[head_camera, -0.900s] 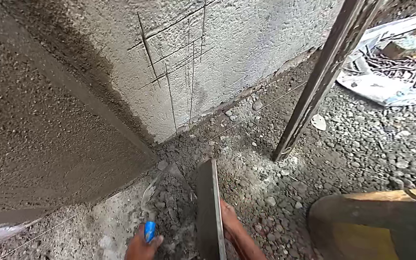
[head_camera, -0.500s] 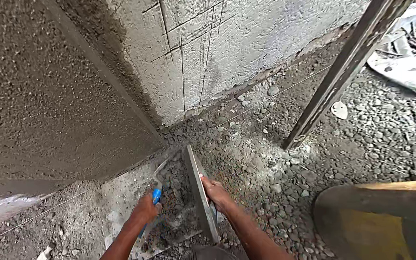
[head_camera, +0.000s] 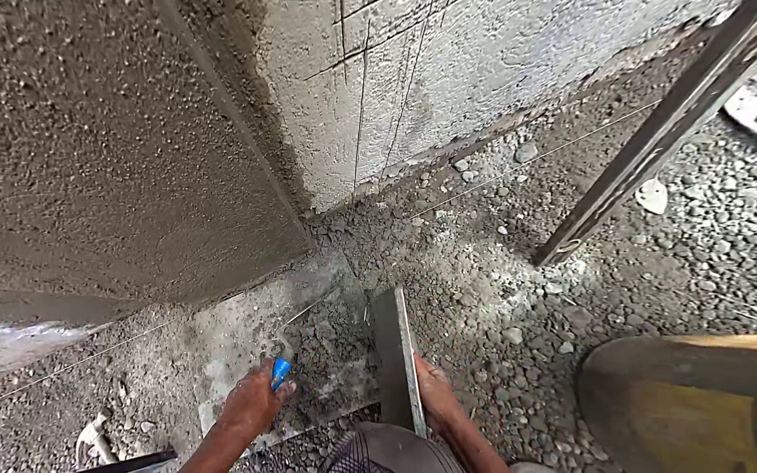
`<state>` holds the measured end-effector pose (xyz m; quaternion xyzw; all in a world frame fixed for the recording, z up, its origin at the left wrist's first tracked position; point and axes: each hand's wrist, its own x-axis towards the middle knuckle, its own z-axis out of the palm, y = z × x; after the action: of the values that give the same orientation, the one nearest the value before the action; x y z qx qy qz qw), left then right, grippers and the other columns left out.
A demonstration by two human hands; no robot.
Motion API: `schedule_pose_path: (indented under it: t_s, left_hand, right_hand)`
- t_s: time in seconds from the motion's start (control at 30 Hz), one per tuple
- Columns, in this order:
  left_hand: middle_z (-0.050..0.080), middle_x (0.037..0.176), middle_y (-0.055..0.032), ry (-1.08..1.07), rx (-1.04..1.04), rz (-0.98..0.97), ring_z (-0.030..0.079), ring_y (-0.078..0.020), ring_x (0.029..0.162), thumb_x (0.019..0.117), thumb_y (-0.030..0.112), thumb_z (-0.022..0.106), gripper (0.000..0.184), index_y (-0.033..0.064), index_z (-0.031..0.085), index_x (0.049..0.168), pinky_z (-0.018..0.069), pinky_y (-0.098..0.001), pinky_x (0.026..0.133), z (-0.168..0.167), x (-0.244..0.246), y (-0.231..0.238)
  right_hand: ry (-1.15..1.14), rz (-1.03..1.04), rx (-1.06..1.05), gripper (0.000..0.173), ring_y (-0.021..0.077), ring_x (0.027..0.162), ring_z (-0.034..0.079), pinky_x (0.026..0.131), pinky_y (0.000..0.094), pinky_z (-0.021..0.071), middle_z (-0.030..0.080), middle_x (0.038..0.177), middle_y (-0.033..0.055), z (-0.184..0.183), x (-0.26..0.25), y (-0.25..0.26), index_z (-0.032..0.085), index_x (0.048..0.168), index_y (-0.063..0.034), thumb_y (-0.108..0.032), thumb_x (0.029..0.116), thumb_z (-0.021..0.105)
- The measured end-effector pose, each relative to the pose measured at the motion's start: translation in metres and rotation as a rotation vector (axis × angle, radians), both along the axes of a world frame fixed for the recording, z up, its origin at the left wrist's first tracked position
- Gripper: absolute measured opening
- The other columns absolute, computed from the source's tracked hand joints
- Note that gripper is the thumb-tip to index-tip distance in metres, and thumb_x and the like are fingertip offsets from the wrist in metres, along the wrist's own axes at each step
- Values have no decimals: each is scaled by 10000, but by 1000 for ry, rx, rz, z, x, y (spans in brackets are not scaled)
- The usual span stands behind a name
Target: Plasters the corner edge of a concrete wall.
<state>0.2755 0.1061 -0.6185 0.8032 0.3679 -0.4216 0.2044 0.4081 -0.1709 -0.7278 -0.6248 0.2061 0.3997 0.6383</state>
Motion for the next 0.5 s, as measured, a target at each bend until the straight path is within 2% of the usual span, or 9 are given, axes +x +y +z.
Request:
schedule_pose_path:
  t_s: [0.07, 0.17, 0.23, 0.3, 0.4, 0.5]
  left_hand:
    - [701, 1134, -220, -49, -29, -1, 691, -407, 1061, 980, 583, 594, 714, 116, 455, 1500, 536, -608, 929, 12, -6, -2]
    - [709, 1035, -212, -109, -12, 76, 707, -397, 961, 969, 596, 606, 709, 99, 484, 1460, 555, -602, 861, 31, -23, 3]
    - [711, 1050, -222, -63, 29, 43, 705, -414, 986, 965, 625, 593, 720, 105, 492, 1452, 550, -618, 869, 38, -24, 10]
    - [709, 1079, -232, 17, 60, -65, 700, -431, 1025, 967, 644, 572, 727, 118, 485, 1460, 543, -631, 886, 41, -12, 10]
    - [700, 1166, -233, 140, 91, -240, 681, -445, 1098, 991, 633, 537, 717, 158, 440, 1519, 530, -634, 918, 50, 26, -3]
    - [686, 1210, -220, 144, 58, -331, 665, -429, 1139, 1012, 571, 545, 663, 165, 427, 1523, 517, -625, 948, 45, 66, -19]
  right_hand:
    - [-35, -51, -18, 444, 128, 538, 617, 507, 290, 546, 653, 680, 64, 5, -1, -2, 663, 962, 5, -290, 1131, 378]
    - [-43, -151, -78, 449, 84, 698, 685, 667, 276, 600, 697, 778, 44, 12, -13, -12, 673, 1031, 14, -261, 1137, 334]
    - [-30, -191, -97, 456, 76, 734, 699, 697, 274, 609, 712, 811, 46, 15, -14, -17, 673, 1076, 15, -268, 1140, 322]
    - [-34, -210, -90, 466, 113, 740, 704, 697, 306, 610, 713, 813, 69, 11, -13, -25, 677, 1065, 19, -284, 1139, 332]
    - [-69, -263, -74, 464, 125, 733, 710, 693, 316, 617, 716, 804, 74, 4, -11, -32, 679, 1049, 16, -283, 1137, 336]
    - [-55, -327, -119, 484, 125, 782, 715, 722, 325, 618, 727, 872, 83, 6, -8, -38, 668, 1135, 15, -317, 1139, 315]
